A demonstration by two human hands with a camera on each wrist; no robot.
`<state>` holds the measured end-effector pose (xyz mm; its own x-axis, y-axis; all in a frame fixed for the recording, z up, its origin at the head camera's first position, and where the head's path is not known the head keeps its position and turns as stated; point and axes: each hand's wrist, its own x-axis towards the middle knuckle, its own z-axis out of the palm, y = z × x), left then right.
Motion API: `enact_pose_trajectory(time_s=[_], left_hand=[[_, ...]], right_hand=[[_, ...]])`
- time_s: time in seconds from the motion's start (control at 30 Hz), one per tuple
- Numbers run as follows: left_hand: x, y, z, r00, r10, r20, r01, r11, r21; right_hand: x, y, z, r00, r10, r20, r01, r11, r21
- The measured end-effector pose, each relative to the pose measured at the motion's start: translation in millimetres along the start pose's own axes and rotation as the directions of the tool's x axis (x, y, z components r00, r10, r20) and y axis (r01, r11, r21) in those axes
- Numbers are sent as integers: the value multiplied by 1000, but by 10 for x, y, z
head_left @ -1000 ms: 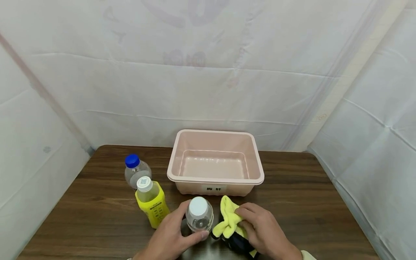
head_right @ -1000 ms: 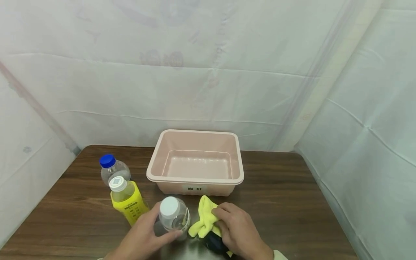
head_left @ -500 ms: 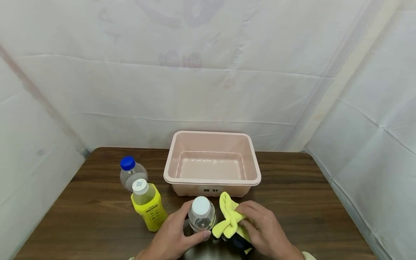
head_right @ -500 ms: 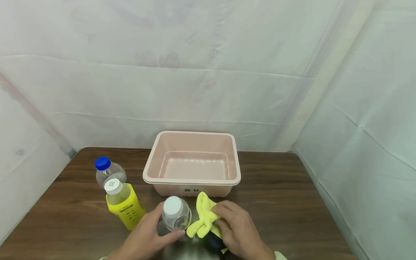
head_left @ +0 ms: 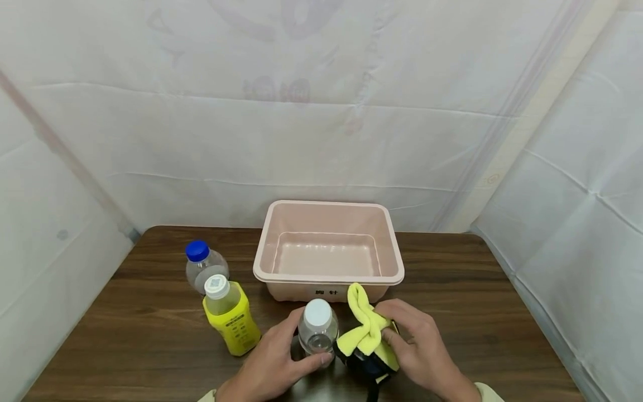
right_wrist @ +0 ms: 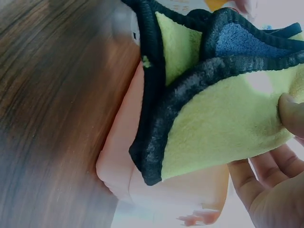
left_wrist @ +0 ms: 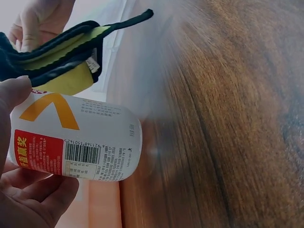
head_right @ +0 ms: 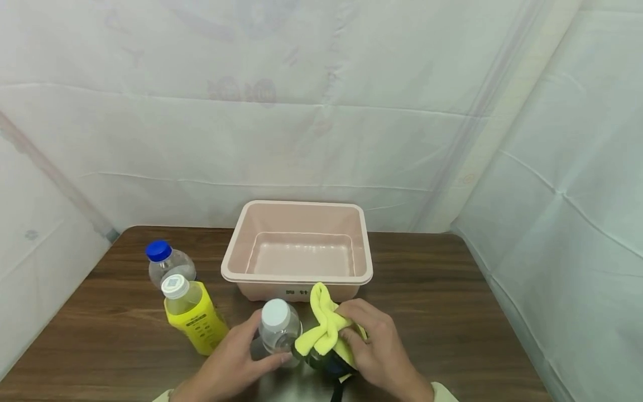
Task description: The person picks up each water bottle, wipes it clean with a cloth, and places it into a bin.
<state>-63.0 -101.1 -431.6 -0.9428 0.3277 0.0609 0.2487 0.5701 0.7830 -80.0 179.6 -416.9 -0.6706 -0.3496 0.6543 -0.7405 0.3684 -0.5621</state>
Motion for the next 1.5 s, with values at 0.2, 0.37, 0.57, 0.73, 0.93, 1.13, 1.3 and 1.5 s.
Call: enact_pose_trajectory(time_s=[0.2, 0.37, 0.57, 0.73, 0.93, 1.13, 1.3, 1.5], left_hand=[[14, -25, 6, 1000, -1, 9, 1, 1000, 16], [38, -38, 7, 1000, 10, 19, -10, 1000, 10], [74, -53, 14, 999, 9, 37, -9, 1000, 3], [101, -66, 29, 999, 17, 51, -17, 1000, 13], [120, -95, 54, 999, 26, 47, -27, 1000, 7], [134, -122, 62, 998, 38, 53, -38, 999, -8], [142, -122, 62, 997, 36, 72, -34, 999, -29], [136, -135, 77, 997, 41, 65, -39, 999, -32]], right_hand=[[29, -36, -19, 997, 70, 23, -71, 997, 17], [42, -41, -28, 992, 118, 42, -119, 993, 21], [45, -17, -10, 992, 119, 39, -120, 992, 28], [56, -2, 5, 992, 123, 36, -124, 991, 41], [72, 28, 38, 994, 112, 22, -113, 993, 46], [86, 29, 41, 986, 163, 46, -166, 984, 65], [100, 36, 27, 993, 115, 28, -116, 991, 73], [98, 52, 18, 995, 93, 27, -96, 989, 111]])
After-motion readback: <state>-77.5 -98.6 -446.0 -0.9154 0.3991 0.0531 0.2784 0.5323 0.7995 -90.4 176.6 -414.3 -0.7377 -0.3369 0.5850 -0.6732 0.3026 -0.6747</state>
